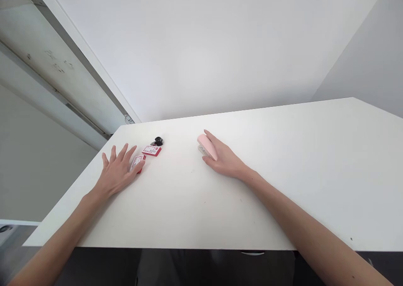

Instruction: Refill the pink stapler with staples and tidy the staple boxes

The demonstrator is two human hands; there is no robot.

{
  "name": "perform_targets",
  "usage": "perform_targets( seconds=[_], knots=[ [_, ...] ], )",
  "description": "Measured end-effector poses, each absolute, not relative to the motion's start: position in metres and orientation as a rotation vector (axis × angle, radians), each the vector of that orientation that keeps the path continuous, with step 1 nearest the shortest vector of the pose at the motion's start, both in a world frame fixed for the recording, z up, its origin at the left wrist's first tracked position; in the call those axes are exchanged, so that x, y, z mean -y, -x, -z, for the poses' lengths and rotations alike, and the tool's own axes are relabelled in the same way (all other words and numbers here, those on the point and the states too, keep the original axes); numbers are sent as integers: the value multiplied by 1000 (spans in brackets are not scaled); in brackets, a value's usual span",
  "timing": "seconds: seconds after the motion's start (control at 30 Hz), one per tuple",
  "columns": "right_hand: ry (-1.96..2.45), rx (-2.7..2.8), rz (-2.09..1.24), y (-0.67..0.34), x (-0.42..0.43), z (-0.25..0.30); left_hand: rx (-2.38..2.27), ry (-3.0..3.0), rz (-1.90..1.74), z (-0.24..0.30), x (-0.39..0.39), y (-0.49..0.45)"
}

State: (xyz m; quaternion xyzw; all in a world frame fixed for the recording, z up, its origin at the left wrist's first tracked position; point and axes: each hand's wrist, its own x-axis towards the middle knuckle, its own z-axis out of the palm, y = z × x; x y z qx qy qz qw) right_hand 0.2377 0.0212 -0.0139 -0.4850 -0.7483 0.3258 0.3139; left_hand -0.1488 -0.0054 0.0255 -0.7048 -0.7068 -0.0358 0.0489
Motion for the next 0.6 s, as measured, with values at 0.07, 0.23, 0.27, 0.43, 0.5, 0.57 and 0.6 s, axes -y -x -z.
perform_targets(
  seconds=[0.07,0.23,0.27,0.43,0.5,0.57,0.6],
  knots=[
    [1265,1983,-847,-239,-21,15,2187,2188,116,-27,9,150],
    [1232,1994,-843,-241,-21,16,2272,2224,133,-25,5,126],
    [1230,1995,-843,-241,-21,16,2270,2231,113,-25,3,120],
    [1239,2002,-872,-243,-21,15,2231,2266,100,-20,11,99],
    [1232,1982,-908,-243,-21,14,2180,2317,111,-19,19,93],
    [1223,1943,-959,-242,-20,12,2080,2413,125,-19,27,86],
    [1223,1917,-985,-241,-19,10,2010,2479,132,-19,30,82]
  ],
)
